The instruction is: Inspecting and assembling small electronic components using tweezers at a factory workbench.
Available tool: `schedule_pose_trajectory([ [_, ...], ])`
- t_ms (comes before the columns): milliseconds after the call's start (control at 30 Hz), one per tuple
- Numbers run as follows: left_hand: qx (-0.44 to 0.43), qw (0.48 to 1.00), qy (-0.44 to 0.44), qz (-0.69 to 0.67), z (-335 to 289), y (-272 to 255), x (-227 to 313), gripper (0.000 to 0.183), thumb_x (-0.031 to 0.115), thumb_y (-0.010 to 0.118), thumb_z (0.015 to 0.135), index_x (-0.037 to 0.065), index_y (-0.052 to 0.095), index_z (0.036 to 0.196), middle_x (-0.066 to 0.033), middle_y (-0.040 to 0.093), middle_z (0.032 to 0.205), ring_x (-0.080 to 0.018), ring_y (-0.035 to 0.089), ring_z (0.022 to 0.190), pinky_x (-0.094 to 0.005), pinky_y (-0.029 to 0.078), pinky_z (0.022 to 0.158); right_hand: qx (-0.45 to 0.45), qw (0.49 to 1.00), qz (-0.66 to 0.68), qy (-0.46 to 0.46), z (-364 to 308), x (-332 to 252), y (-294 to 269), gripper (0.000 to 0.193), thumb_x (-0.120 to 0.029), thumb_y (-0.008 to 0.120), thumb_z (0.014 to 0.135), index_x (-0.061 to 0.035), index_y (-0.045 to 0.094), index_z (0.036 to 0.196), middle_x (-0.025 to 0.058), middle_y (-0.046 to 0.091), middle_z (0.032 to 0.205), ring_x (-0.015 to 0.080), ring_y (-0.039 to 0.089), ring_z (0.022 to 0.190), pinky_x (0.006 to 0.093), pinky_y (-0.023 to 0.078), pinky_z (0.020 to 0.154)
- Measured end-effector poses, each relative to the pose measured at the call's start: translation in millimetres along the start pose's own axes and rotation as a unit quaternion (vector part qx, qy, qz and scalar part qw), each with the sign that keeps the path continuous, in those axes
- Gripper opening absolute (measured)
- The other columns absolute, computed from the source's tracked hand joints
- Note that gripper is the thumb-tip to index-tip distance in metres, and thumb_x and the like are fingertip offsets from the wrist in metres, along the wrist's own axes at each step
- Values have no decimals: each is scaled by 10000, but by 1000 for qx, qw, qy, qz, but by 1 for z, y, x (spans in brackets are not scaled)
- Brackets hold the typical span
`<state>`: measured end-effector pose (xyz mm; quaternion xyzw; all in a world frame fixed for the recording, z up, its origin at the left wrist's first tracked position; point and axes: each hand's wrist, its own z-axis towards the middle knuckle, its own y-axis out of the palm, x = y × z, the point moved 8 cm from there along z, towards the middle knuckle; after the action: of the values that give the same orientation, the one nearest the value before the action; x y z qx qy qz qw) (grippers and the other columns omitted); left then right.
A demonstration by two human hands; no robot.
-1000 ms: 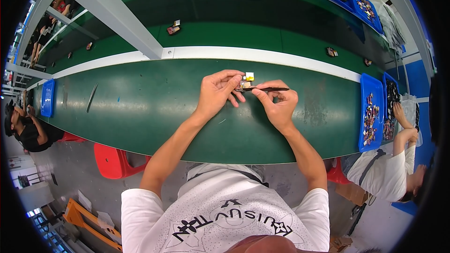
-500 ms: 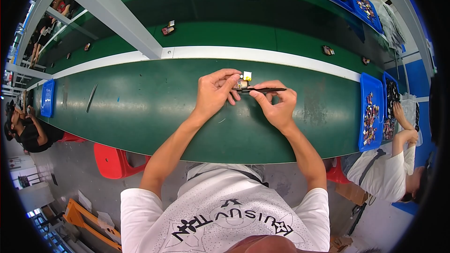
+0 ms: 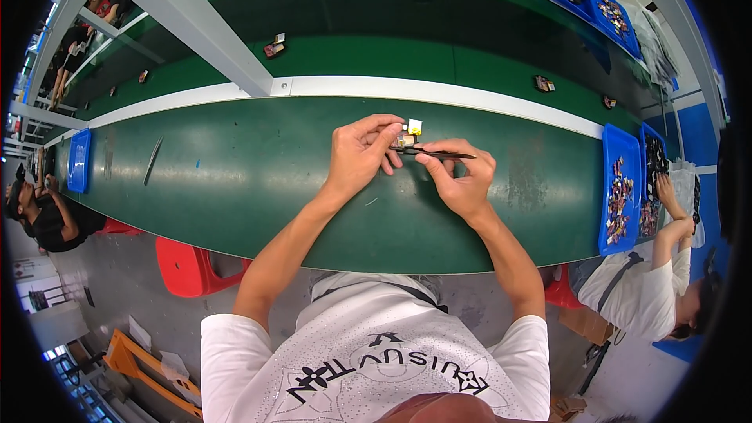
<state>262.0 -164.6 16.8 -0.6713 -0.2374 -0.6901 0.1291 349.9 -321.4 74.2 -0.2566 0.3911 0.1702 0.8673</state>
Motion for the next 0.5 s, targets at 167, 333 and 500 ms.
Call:
schedule_pose_trajectory([
  [167,-4,1000,-4,0,-1,1,1,253,114,618,1029,-86,670,1175,-151,729,907,-157,692,626,-241,541,491,-5,1000,-5,-3,1,-1,1,152,-33,857,774,-49,766,896,21,701,691,56,428,426,239,308,425],
  [333,-9,1000,-6,-3,-1,2,0,252,112,619,1028,-86,671,1176,-153,732,919,-155,693,629,-239,539,488,-1,1000,-6,-4,1,-1,1,138,-34,857,773,-57,770,877,15,706,697,60,430,428,244,314,427],
  [500,-8,1000,-6,2,-1,2,0,262,110,620,1028,-93,672,1185,-160,737,923,-155,697,626,-238,542,485,-3,1000,-7,-6,1,-1,1,128,-34,857,770,-60,770,861,10,705,693,61,427,428,245,317,431],
])
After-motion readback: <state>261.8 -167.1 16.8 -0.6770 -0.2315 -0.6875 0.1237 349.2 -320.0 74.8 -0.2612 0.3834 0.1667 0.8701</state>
